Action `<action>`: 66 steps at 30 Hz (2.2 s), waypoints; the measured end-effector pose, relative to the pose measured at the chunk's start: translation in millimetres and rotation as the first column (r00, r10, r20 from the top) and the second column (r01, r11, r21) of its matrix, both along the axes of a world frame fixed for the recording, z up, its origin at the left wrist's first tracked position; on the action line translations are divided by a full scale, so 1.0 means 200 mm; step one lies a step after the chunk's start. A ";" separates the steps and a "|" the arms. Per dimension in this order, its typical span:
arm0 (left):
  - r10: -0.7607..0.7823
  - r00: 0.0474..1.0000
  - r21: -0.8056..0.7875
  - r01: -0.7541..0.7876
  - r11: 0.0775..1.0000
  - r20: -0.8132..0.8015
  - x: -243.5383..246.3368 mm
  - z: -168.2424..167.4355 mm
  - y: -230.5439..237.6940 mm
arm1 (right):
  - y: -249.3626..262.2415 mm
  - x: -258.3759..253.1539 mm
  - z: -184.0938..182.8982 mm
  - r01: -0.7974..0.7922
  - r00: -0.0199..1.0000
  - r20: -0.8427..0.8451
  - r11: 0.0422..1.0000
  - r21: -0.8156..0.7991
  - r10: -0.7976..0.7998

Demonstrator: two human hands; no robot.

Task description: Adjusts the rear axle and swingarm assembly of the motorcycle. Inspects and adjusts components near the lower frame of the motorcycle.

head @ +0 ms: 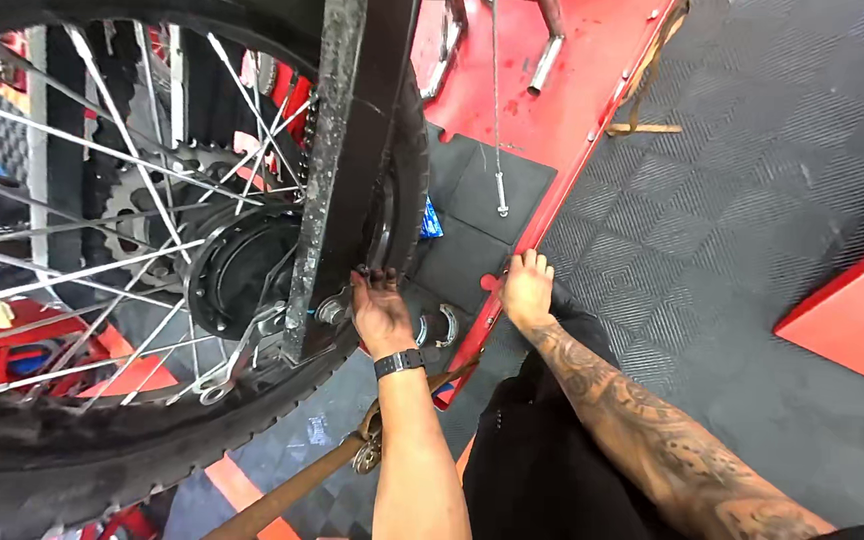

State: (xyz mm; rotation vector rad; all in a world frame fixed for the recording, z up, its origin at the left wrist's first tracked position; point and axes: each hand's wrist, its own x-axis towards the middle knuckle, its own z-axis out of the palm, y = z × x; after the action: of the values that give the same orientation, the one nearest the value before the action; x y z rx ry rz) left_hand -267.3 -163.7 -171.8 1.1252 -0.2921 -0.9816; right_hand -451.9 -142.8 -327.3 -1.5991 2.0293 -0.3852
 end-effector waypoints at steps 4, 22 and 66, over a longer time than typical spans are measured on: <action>0.013 1.000 0.011 -0.013 1.000 0.003 0.00 0.00 0.01 | -0.01 -0.01 -0.04 -0.041 0.997 -0.066 0.999 -0.012 0.040; 0.057 0.998 0.095 -0.061 0.994 0.042 -0.02 0.02 0.01 | -0.07 0.28 0.64 -0.047 0.685 0.688 0.957 -0.286 0.239; 0.202 0.978 0.294 -0.177 0.939 -0.055 0.00 0.09 0.01 | -0.20 0.60 0.81 -0.069 0.759 0.490 0.802 -0.593 0.428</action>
State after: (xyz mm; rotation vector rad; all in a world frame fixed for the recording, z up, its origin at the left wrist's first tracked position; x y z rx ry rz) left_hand -267.5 -162.5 -152.9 1.3447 0.0317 -0.9148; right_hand -332.6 -183.1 -165.8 -1.7332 1.2198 -1.2855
